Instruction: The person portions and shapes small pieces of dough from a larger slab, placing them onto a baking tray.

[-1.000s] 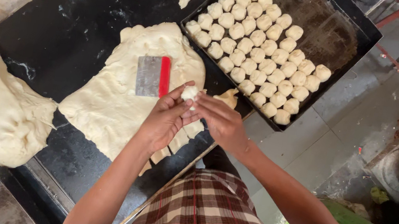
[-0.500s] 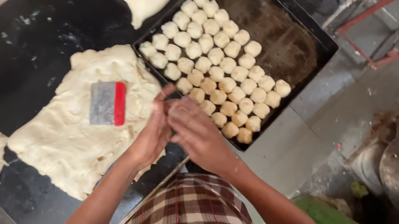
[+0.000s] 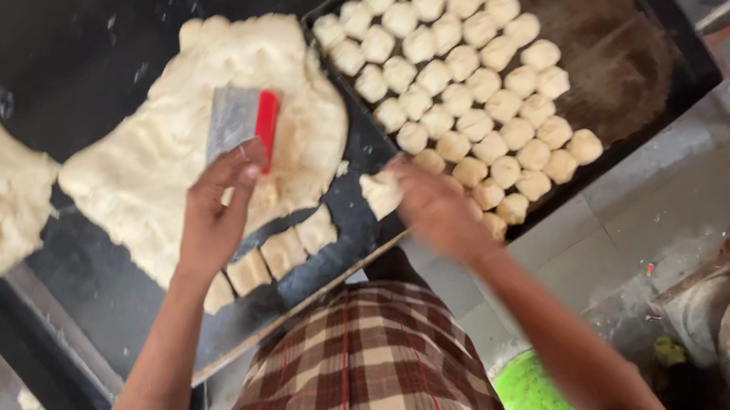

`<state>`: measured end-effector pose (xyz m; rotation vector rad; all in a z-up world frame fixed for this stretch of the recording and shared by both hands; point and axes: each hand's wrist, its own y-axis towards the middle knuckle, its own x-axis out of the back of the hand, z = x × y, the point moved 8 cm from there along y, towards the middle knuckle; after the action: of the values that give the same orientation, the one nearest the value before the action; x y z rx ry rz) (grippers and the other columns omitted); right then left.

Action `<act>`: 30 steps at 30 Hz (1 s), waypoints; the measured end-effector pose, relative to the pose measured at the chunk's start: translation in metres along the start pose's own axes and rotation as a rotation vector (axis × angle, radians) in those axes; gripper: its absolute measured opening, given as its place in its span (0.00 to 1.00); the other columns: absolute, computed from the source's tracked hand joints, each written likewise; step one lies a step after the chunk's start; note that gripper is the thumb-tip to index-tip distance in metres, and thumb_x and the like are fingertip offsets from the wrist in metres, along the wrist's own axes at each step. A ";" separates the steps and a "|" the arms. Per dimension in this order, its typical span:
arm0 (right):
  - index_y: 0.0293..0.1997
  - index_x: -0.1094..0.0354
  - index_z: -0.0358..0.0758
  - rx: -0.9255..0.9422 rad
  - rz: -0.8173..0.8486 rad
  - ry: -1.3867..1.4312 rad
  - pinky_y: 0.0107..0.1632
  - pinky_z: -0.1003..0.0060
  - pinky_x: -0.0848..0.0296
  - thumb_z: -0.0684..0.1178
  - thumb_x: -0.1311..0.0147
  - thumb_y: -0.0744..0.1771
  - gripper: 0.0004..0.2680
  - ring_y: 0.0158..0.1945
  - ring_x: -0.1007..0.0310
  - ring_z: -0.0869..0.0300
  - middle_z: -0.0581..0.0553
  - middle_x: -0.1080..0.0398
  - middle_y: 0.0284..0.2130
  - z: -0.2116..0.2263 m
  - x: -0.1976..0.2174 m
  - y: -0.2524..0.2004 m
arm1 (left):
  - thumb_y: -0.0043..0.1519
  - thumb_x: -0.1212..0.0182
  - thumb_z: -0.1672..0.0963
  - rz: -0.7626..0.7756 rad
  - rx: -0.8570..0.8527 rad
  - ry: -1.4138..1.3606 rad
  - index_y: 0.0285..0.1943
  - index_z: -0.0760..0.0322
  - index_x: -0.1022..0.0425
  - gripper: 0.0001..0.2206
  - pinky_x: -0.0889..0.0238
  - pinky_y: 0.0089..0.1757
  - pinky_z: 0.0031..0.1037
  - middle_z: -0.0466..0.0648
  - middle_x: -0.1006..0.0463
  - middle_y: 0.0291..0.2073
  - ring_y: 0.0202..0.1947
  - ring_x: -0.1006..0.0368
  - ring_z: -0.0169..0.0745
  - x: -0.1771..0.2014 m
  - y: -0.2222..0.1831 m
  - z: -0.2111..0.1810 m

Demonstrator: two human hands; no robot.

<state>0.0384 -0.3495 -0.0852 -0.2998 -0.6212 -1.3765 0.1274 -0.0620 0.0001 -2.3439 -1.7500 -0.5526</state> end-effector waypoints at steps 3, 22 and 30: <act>0.60 0.31 0.41 0.444 0.287 -0.331 0.62 0.53 0.31 0.42 0.49 0.65 0.16 0.64 0.30 0.49 0.41 0.30 0.61 0.076 -0.106 -0.003 | 0.68 0.40 0.59 -0.008 0.136 0.008 0.59 0.68 0.23 0.12 0.31 0.56 0.29 0.55 0.19 0.55 0.56 0.23 0.42 0.015 -0.026 0.019; 0.52 0.34 0.33 -0.102 -0.301 0.165 0.43 0.61 0.23 0.38 0.42 0.65 0.12 0.41 0.21 0.49 0.39 0.26 0.38 0.096 -0.083 0.070 | 0.69 0.47 0.56 -0.112 0.481 -0.909 0.73 0.71 0.40 0.23 0.32 0.55 0.32 0.48 0.26 0.59 0.54 0.28 0.34 0.048 -0.072 0.112; 0.50 0.25 0.35 -0.081 -0.114 0.056 0.45 0.63 0.21 0.36 0.44 0.68 0.07 0.46 0.20 0.56 0.40 0.22 0.45 0.158 -0.129 0.083 | 0.72 0.50 0.55 -0.015 0.567 -0.975 0.78 0.69 0.43 0.25 0.35 0.62 0.29 0.47 0.27 0.58 0.53 0.30 0.34 0.034 -0.089 0.120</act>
<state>0.0734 -0.1421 -0.0191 -0.2937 -0.5437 -1.5174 0.0748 0.0360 -0.1043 -2.2572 -1.8383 1.1348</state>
